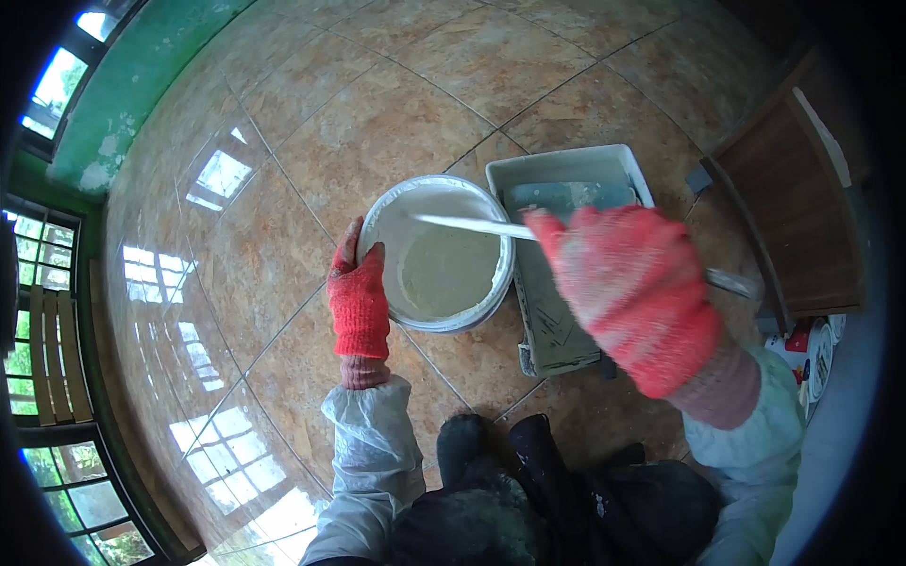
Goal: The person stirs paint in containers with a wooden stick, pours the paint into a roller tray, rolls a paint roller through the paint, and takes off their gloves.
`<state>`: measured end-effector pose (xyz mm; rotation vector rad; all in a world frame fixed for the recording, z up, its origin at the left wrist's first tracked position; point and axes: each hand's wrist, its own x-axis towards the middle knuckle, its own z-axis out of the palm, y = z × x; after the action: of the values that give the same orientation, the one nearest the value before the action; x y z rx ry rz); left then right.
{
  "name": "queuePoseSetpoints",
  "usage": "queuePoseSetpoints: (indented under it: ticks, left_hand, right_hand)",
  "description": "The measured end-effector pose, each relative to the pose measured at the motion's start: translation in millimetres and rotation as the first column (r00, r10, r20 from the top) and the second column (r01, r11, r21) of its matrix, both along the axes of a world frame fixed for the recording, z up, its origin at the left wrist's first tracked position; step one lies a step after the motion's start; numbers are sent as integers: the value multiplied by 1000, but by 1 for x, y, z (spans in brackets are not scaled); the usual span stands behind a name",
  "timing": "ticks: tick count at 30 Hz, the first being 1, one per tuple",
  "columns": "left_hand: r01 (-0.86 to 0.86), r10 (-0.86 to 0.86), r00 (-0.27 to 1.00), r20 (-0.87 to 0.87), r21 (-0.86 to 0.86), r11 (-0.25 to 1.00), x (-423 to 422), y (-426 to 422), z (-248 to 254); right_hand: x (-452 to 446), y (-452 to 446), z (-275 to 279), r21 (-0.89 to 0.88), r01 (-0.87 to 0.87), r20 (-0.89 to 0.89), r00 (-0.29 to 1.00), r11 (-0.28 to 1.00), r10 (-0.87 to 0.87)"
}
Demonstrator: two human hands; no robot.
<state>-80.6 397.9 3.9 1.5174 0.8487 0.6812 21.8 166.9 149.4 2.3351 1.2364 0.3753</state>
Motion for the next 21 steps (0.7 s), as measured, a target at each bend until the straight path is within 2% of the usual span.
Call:
queuePoseSetpoints:
  ticks: [1, 4, 5, 6, 8, 9, 11, 12, 13, 16, 17, 19, 20, 21]
  left_hand:
    - [8, -8, 1000, 2, 1, 1000, 1, -1, -2]
    - [28, -27, 998, 50, -9, 1000, 3, 5, -3]
    - [4, -5, 1000, 14, 18, 1000, 4, 4, -1]
    - [-25, 26, 999, -27, 34, 999, 2, 2, -3]
    - [-8, 9, 999, 30, -31, 999, 1, 0, -9]
    - [-22, 23, 999, 24, -28, 999, 2, -2, -8]
    - [-30, 30, 999, 19, -26, 999, 3, -5, -6]
    - [-27, 29, 999, 23, -52, 998, 4, -5, -6]
    - [-25, 27, 999, 27, -76, 997, 4, -5, -5]
    - [-46, 46, 999, 2, -14, 999, 4, -5, -3]
    - [-56, 55, 998, -15, -26, 998, -1, -8, -7]
    - [-138, 135, 988, 73, 30, 990, 5, -8, -10]
    - [-133, 130, 988, 79, 28, 991, 8, -9, -7]
    - [-135, 139, 985, 101, -45, 990, 8, -11, -1]
  right_hand:
    - [0, 9, -7, 2, -26, 43, 999, 1000, 26]
    - [-13, 36, -5, -45, -42, 29, 999, 998, 43]
    - [-17, 37, 6, -108, -28, 119, 992, 994, 41]
    - [-17, 33, 14, -51, -21, 113, 993, 998, 27]
    - [-16, 23, 27, 0, -21, 106, 994, 1000, 21]
    - [-17, 19, 32, 61, -54, 194, 980, 997, 41]
    - [-22, 23, 23, 86, 107, 218, 968, 991, -124]
    - [-20, 25, 1, 87, 109, 225, 966, 990, -126]
    - [-17, 26, -25, 13, 45, 455, 889, 999, -46]
    - [-14, 29, -15, -80, 39, 341, 940, 996, -10]
    - [-18, 18, 5, -77, 87, 246, 967, 993, -66]
    - [-24, 8, 34, -77, 146, 161, 978, 986, -132]
    - [-29, 2, 42, -113, 182, 207, 966, 977, -156]
    - [-28, 1, 41, -131, 202, 230, 958, 971, -169]
